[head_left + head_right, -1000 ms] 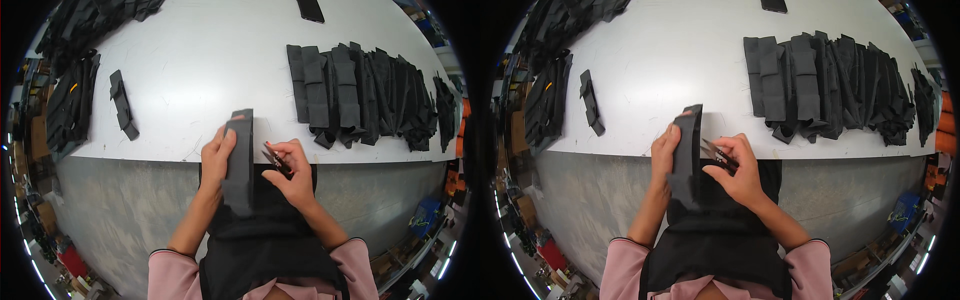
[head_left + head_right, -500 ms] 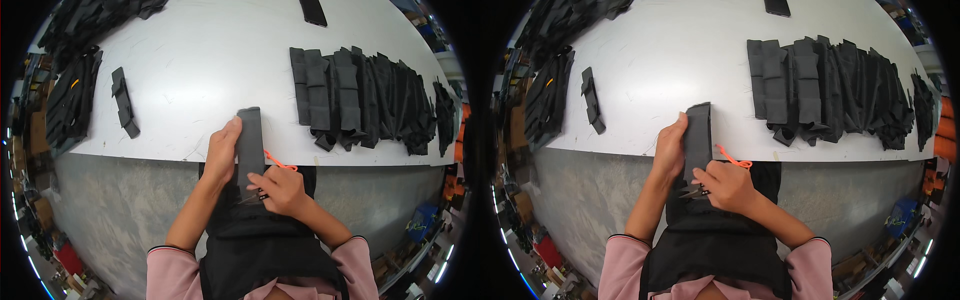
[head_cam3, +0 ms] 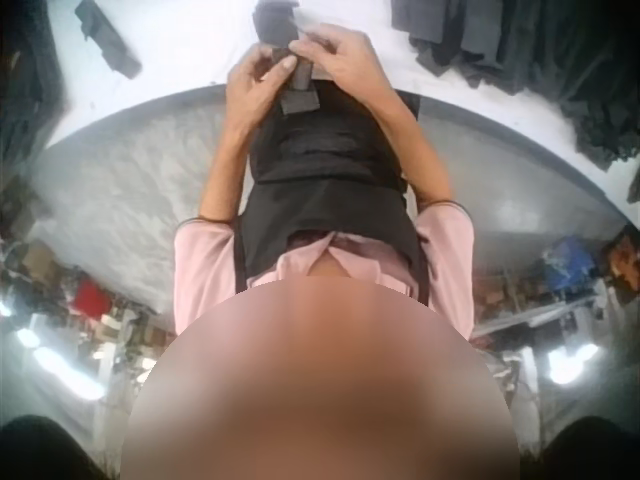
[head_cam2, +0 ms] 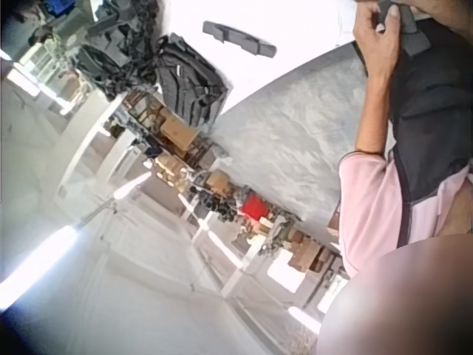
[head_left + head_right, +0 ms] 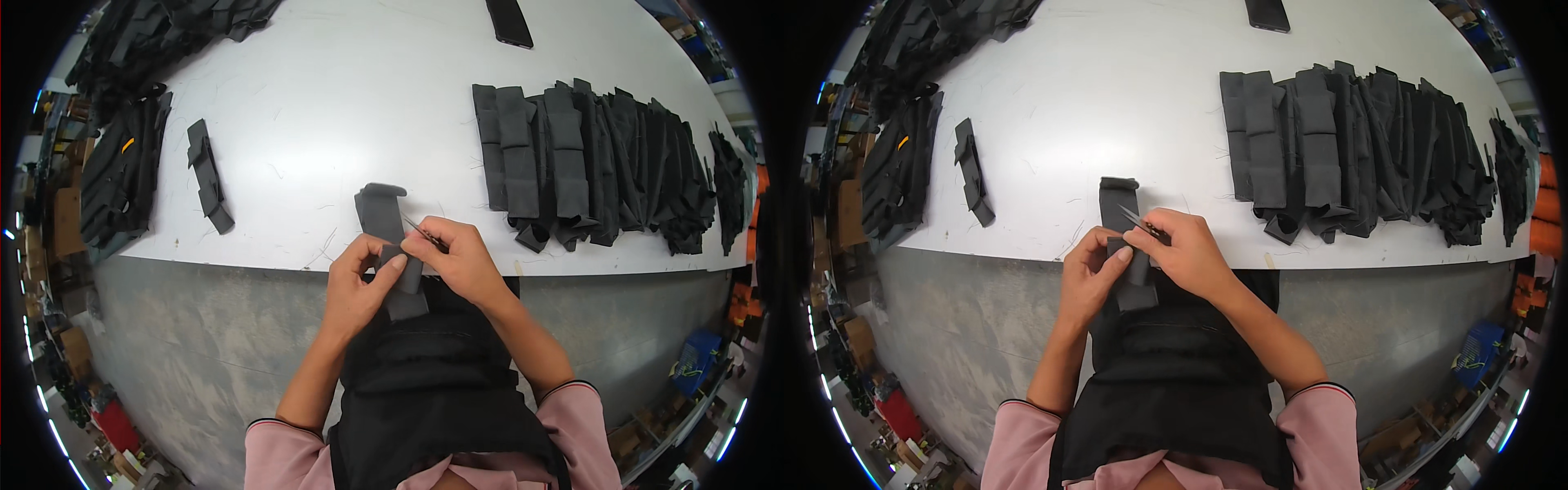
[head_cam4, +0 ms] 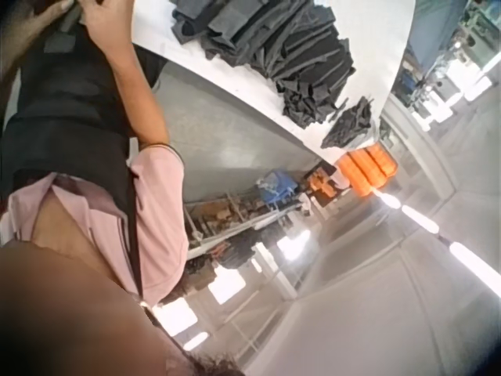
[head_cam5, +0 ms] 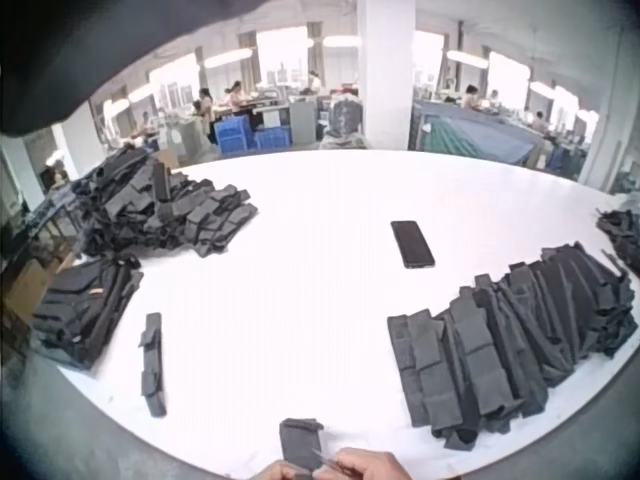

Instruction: The person is using a pair of snips or small scissors to trim loose threads and clean the edges of fabric straps or sleeve-like components at a factory workbench.

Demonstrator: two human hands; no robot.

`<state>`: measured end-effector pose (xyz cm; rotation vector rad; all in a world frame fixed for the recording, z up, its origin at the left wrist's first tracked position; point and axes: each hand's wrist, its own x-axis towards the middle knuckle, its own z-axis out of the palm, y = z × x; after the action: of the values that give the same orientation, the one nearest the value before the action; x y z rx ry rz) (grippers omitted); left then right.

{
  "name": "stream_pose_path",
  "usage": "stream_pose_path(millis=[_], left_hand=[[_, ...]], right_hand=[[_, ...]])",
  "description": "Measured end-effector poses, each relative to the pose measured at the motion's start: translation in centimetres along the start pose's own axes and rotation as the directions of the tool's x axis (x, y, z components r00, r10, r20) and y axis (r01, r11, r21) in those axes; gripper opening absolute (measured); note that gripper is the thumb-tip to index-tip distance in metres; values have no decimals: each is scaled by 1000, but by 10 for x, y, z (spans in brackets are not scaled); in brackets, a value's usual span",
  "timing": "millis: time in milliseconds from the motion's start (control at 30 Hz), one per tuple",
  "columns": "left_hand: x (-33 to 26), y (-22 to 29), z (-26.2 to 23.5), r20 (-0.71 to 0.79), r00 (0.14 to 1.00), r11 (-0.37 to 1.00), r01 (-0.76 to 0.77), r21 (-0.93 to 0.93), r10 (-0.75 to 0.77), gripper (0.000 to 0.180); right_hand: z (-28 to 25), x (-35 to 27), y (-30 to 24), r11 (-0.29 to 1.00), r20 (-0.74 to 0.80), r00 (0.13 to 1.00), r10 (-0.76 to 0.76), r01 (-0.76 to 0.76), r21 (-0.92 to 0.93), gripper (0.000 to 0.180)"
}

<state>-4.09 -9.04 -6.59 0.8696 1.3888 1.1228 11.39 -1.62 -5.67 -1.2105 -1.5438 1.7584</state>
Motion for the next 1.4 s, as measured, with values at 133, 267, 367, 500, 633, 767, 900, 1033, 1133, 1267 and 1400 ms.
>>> stream_pose_path(millis=[133,267,367,500,633,767,900,1033,1133,1267,1400], left_hand=[[-3,8,5,-84,992,984,77,-164,-91,11],[-4,9,8,-137,985,980,78,-185,-104,10],[-6,8,10,-148,984,983,77,-166,-102,10],[-7,12,14,-127,988,988,71,-136,-89,9],[-9,13,15,-136,988,993,57,-105,-71,9],[-7,13,11,-134,984,991,106,-79,-116,12],[-4,-1,5,44,963,915,266,-302,-265,15],[-4,-10,6,90,960,854,276,-440,-264,22],[-10,10,13,161,972,818,232,-525,-172,29],[-2,-3,4,206,921,852,386,-355,-331,28],[3,-10,8,10,940,872,322,-369,-342,19]], right_hand=[[8,-5,3,993,-160,980,-115,108,-53,17],[-2,-36,5,831,-283,840,-462,299,-469,20],[-4,-41,6,735,-205,813,-545,346,-583,23],[-2,-34,3,615,-113,759,-641,419,-668,25],[0,-34,3,554,-69,753,-655,416,-721,25],[-6,-39,6,734,-198,795,-574,391,-555,29],[-1,-33,-3,890,-150,905,-399,342,-302,30],[13,-17,-5,888,-152,902,-404,348,-300,15],[13,-6,1,988,-261,959,-108,132,76,14],[6,1,14,771,181,927,328,-373,516,14],[7,-38,15,990,-303,946,-118,89,-107,29]])
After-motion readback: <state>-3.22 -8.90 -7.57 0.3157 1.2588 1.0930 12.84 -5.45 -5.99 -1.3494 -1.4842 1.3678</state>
